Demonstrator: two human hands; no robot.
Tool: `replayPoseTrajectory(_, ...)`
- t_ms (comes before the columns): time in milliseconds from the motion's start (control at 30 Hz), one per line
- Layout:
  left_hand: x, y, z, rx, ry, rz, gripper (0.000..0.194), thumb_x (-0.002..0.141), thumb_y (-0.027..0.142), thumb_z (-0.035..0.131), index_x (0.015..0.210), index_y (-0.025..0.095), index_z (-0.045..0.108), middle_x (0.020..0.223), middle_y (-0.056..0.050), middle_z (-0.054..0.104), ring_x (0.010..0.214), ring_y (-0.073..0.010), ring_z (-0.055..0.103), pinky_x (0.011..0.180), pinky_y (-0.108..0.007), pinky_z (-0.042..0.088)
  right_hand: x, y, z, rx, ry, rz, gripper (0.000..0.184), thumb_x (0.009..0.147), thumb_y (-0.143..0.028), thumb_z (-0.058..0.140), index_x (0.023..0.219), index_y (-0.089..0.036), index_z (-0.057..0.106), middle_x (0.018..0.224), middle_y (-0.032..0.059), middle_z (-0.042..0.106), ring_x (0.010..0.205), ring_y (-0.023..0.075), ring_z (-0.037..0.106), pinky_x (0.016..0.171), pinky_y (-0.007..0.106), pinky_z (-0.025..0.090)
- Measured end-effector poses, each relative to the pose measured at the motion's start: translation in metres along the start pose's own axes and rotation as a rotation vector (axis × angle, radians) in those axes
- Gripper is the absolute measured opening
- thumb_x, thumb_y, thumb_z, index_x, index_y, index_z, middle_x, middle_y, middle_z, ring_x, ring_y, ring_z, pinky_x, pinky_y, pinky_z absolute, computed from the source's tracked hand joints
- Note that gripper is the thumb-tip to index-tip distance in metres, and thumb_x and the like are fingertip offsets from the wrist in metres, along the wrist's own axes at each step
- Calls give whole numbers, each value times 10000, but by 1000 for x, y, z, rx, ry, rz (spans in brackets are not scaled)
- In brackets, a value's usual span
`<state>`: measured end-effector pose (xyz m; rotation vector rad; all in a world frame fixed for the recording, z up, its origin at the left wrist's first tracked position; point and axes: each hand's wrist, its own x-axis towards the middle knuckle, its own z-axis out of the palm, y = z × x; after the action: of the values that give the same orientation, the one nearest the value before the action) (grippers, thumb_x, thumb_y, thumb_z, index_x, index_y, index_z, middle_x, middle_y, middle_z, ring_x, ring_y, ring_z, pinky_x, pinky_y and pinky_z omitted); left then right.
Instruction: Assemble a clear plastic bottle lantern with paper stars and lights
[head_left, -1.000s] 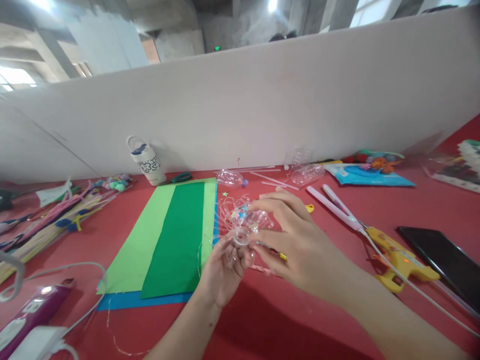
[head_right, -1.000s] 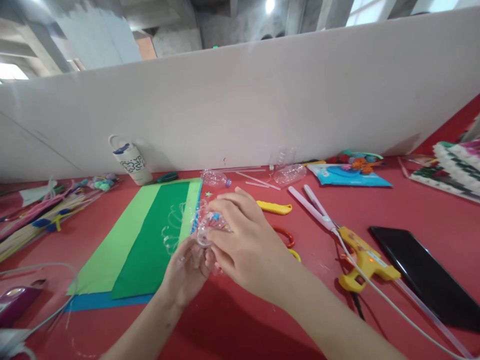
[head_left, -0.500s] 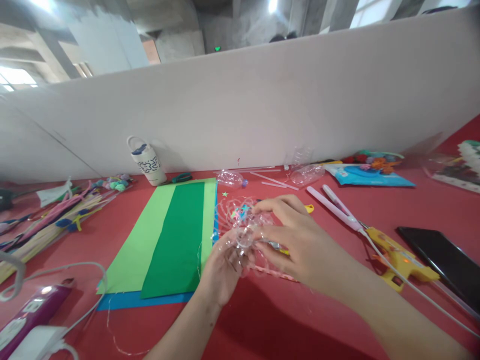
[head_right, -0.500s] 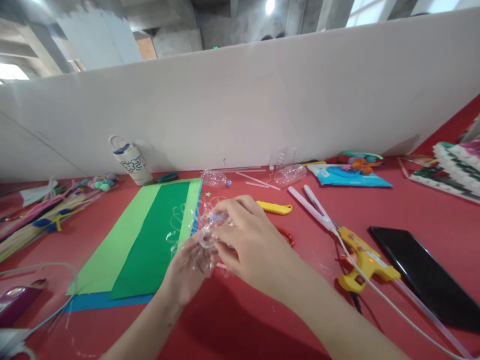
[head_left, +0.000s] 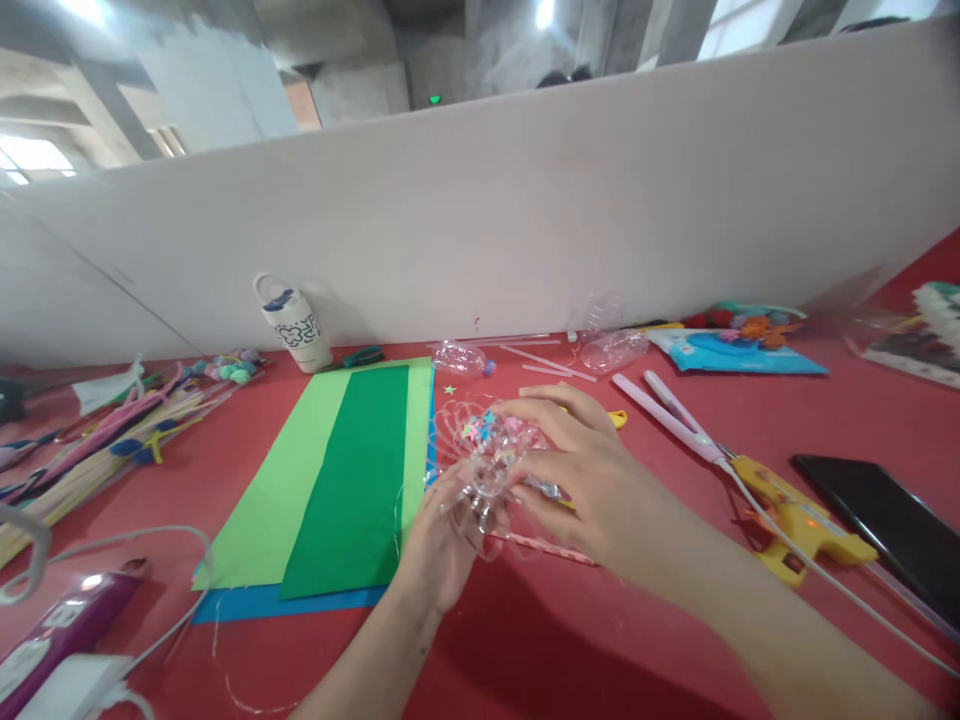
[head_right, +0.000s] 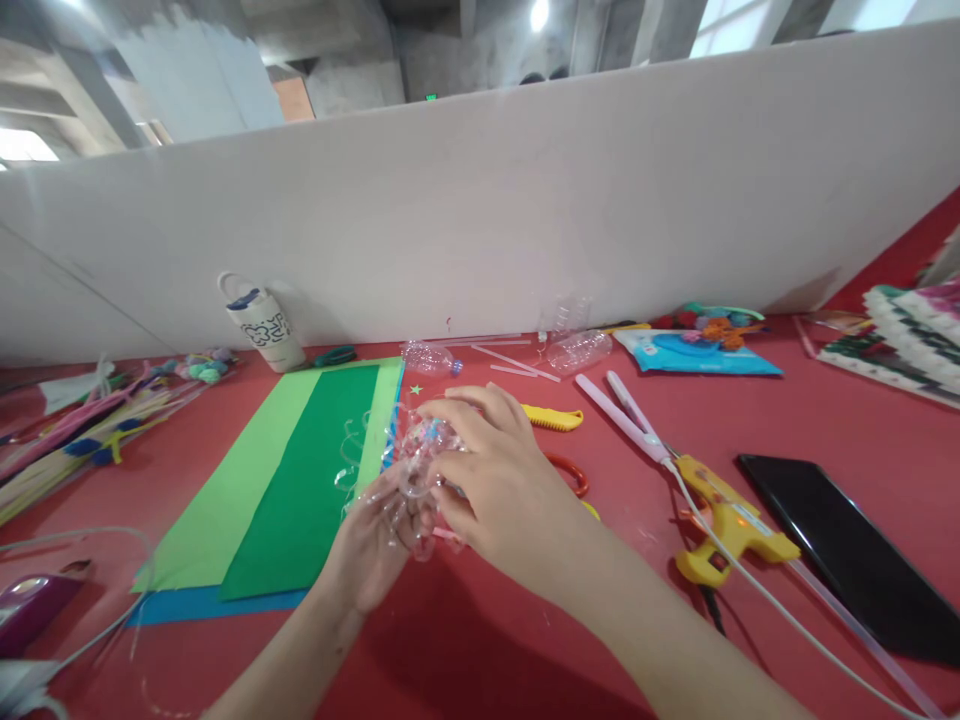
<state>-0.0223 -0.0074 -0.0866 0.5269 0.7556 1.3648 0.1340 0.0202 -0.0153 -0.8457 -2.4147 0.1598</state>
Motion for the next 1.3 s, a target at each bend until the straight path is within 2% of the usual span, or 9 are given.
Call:
replayPoseTrajectory(67, -1, 0, 0, 16, 9, 0, 155, 732, 268, 658, 823, 144, 668, 619, -19, 653, 499, -134, 571, 432, -222, 411, 0, 0, 0, 7, 10, 23, 151, 801, -126, 573, 720, -212, 667, 1263, 44, 526, 1212, 248, 371, 973, 493, 383)
replayPoseTrajectory(267, -2, -6, 2, -23, 107, -54, 104, 742, 235, 644, 754, 136, 674, 604, -17, 648, 506, -119, 567, 492, -224, 441, -3, -3, 1, 7, -67, 71, 171, 778, -126, 580, 649, -218, 642, 1270, 24, 510, 1207, 258, 380, 934, 487, 419)
replayPoseTrajectory(467, -2, -11, 0, -95, 58, -79, 109, 731, 216, 661, 800, 136, 690, 730, -38, 686, 602, -121, 605, 588, -228, 476, -2, 3, 5, -15, -58, 81, 151, 778, -111, 579, 693, -215, 647, 1253, 33, 535, 1191, 245, 404, 947, 466, 419)
replayPoseTrajectory(600, -2, -10, 0, -83, 94, -107, 103, 737, 224, 667, 809, 153, 686, 665, -15, 668, 551, -104, 588, 537, -203, 455, -2, 5, 7, 27, -75, 103, 148, 771, -110, 572, 709, -225, 642, 1296, -1, 509, 1239, 231, 349, 1000, 464, 371)
replayPoseTrajectory(667, -2, -10, 1, -68, 131, -129, 118, 740, 222, 665, 836, 157, 690, 640, -15, 669, 529, -108, 589, 513, -201, 450, -2, 4, 7, 40, -82, 110, 160, 770, -101, 565, 695, -223, 635, 1288, -10, 518, 1240, 226, 346, 1014, 466, 356)
replayPoseTrajectory(833, -4, -8, 2, -96, 269, -99, 131, 682, 158, 706, 812, 172, 705, 759, -29, 724, 641, -137, 654, 561, -204, 485, -2, -1, 10, 43, -49, 131, 181, 768, -79, 549, 640, -199, 594, 1308, 13, 509, 1243, 241, 351, 1011, 490, 364)
replayPoseTrajectory(1000, -6, -8, -3, -133, 286, -66, 156, 622, 146, 745, 765, 203, 716, 777, -14, 733, 708, -149, 671, 610, -206, 509, -5, -6, 13, 34, -1, 156, 171, 763, -77, 527, 659, -201, 582, 1370, 17, 440, 1275, 269, 316, 992, 528, 385)
replayPoseTrajectory(1300, -5, -11, -11, -55, 254, -90, 287, 612, 227, 775, 891, 187, 723, 860, -57, 734, 800, -212, 680, 698, -272, 536, -4, 1, 14, 51, -28, 153, 167, 788, -122, 518, 711, -223, 625, 1368, -4, 461, 1269, 272, 323, 1014, 566, 344)
